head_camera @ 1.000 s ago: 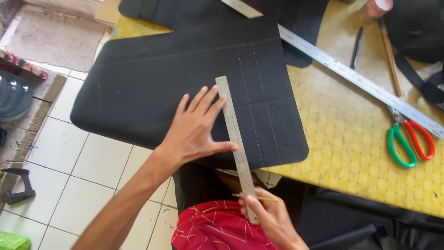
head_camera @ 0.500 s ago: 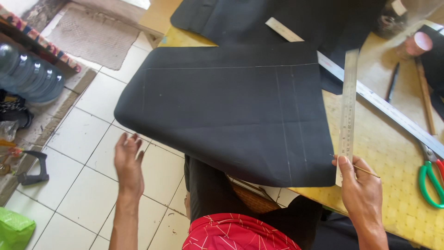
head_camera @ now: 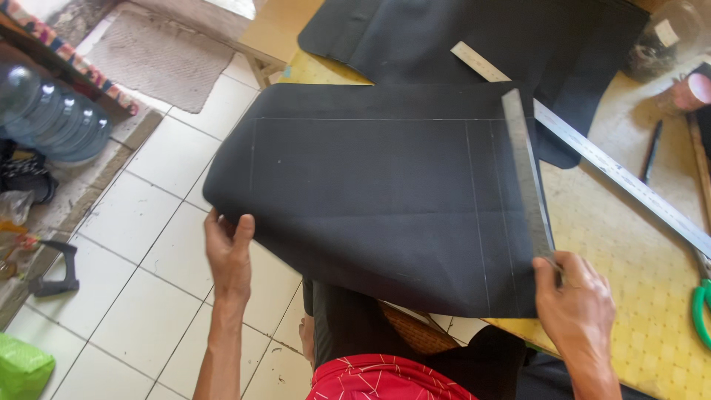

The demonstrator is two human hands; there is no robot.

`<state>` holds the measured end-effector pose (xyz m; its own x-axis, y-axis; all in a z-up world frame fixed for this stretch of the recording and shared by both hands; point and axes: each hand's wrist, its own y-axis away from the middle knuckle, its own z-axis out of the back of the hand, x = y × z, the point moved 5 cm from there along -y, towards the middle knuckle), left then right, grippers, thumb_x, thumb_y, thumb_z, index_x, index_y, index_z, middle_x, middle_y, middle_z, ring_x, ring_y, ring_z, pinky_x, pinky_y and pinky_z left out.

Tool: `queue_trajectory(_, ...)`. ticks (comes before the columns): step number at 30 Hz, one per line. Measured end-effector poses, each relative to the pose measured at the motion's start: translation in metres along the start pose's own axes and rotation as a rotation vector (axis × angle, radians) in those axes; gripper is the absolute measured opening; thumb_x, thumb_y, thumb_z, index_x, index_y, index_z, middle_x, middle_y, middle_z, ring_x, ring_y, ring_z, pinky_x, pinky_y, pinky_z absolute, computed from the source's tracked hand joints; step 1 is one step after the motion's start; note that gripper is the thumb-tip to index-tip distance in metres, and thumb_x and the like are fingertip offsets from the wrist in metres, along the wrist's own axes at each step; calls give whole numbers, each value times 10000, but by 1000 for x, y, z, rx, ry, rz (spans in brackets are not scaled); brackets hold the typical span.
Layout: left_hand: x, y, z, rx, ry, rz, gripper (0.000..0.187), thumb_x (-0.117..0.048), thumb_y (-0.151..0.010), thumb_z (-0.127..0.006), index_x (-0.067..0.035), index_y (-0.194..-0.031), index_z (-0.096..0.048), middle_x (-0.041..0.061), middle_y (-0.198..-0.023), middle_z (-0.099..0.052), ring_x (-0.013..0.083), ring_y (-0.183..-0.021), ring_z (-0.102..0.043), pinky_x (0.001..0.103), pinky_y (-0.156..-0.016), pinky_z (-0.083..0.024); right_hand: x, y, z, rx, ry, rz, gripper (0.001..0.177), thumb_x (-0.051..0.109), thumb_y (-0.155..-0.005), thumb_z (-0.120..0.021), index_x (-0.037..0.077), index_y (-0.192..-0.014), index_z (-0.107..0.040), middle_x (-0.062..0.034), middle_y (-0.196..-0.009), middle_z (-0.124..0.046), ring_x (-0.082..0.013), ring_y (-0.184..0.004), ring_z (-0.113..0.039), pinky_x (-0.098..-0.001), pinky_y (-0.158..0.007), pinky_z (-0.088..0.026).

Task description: The person measures and marks a large piece of black fabric on a table using a ruler and a pencil. They then use scissors to cut the fabric along the marked lines.

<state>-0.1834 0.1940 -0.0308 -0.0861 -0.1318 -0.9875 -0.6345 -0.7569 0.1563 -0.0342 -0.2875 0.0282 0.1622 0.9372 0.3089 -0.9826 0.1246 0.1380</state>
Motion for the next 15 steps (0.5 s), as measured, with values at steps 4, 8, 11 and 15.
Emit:
queue_trajectory(4, 1, 0, 14, -51, -44, -69, 681, -321, -946, -669, 16, -1490, -437, 145, -1327, -629, 199, -1205, -606, 310, -1064, -498, 6, -7, -7, -1, 146, 201, 412, 409, -1050, -566, 71, -1236, -711, -152, -1209, -732, -413, -1082, -646, -521, -1019, -455)
queue_trajectory(8, -32, 9, 9, -51, 73, 124, 583, -277, -987, -539, 14, -1490, -493, 134, -1370, -644, 226, -1251, -620, 336, -1050, -521, 10, -20, -5, 74, 214, 161, 435, 428, -1014, -607, 109, -1291, -709, -140, -1250, -722, -429, -1060, -685, -548, -897, -532)
queue_trajectory(11, -25, 0, 31, -155, 112, 222, 464, -216, -977, -558, -14, -1391, -611, 95, -1333, -681, 166, -1220, -628, 283, -1063, -505, 6, -26, -2, 126, 249, 84, 495, 481, -1007, -630, 145, -1360, -713, -108, -1280, -740, -382, -1119, -713, -514, -896, -534)
queue_trajectory(15, -36, 2, 39, -141, 207, 282, 408, -176, -970, -551, -62, -1355, -627, 73, -1288, -710, 177, -1194, -650, 314, -1041, -535, 9, -16, 5, 102, 168, 168, 514, 436, -1026, -676, 33, -1341, -731, -199, -1269, -725, -390, -1072, -718, -528, -931, -538)
